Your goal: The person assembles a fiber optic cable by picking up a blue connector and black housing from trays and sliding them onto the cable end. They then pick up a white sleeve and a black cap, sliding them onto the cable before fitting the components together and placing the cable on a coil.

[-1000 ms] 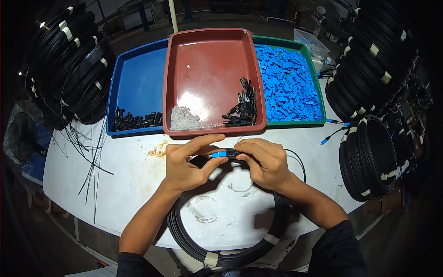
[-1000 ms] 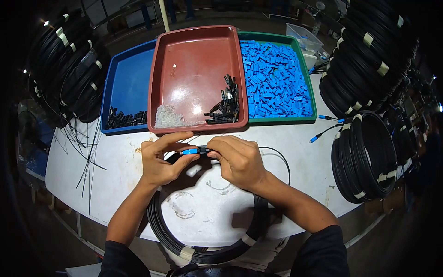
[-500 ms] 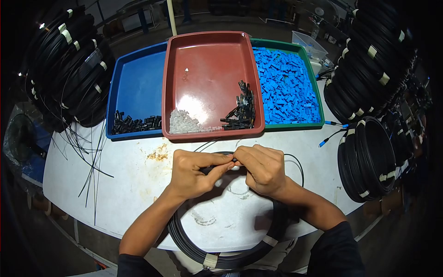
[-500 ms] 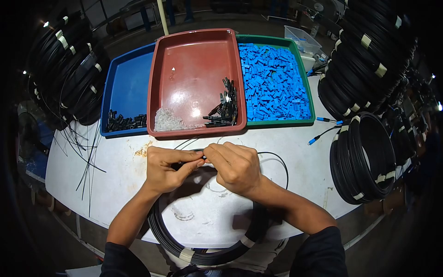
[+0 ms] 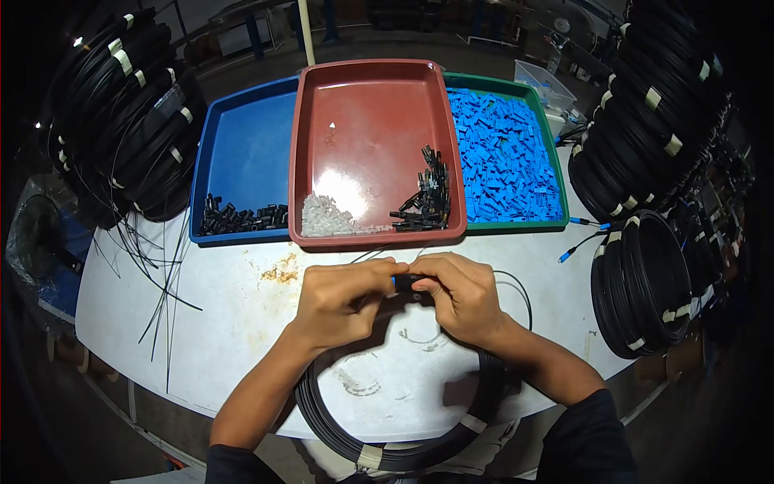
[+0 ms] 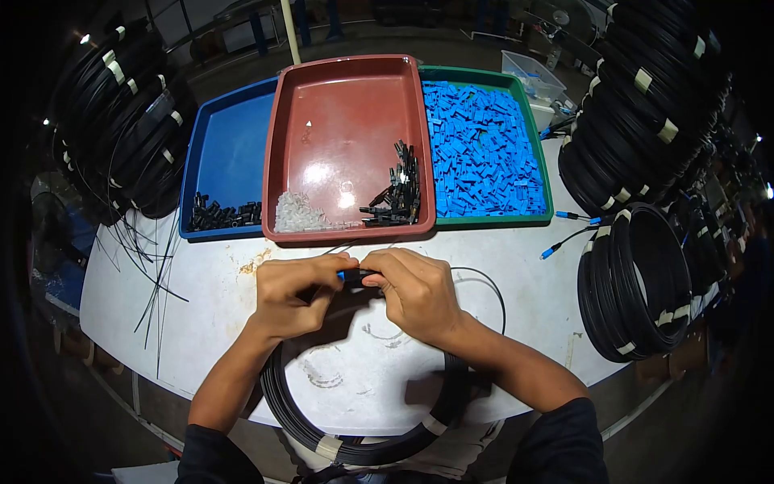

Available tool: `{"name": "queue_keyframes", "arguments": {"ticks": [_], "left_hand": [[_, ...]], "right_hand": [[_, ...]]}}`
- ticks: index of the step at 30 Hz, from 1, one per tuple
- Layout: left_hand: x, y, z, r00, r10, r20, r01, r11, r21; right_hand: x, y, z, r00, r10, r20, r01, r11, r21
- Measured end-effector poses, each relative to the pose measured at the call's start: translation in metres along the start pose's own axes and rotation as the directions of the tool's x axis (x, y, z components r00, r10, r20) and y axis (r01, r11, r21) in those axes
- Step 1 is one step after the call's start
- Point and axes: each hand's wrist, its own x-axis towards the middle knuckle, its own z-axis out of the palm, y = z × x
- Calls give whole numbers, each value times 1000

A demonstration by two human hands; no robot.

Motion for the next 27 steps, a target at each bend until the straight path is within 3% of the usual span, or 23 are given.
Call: {"name": "queue_keyframes", "arguments": {"ticks": [2, 4, 5, 9, 11, 15, 17, 21, 27], "left_hand": [[3, 6, -1, 999, -51, -8, 51, 998, -47], [3, 9, -1, 979, -202, -18, 197, 970, -139], [-1, -2, -2, 996, -84, -2, 84, 995, -47], [-2, 1, -1, 992, -124, 5, 124, 988, -97], [0, 1, -1, 998, -53, 32, 53, 999, -10], [-2, 0, -2, 996, -88, 25, 89, 995, -34], [-1, -3, 2, 999, -1, -36, 3, 999, 34], [-5, -4, 0, 992, -115, -56, 110, 990, -85], [-5, -5, 1, 994, -104, -30, 101, 991, -86]], "right_hand": [[1, 1, 0, 998, -55, -43, 52, 997, -51], [2, 2, 0, 997, -64, -45, 61, 997, -54], [3, 0, -1, 996, -77, -41, 75, 996, -58], [2, 0, -1, 994, -106, -38, 103, 993, -63], [2, 1, -1, 995, -88, -39, 86, 995, -39], [1, 1, -2, 998, -62, -31, 61, 997, -46], [2, -1, 0, 998, -64, -26, 63, 997, -46], [3, 0, -1, 999, -38, -9, 37, 999, -39], [1, 1, 0, 1000, -23, -5, 22, 999, -47]]}}
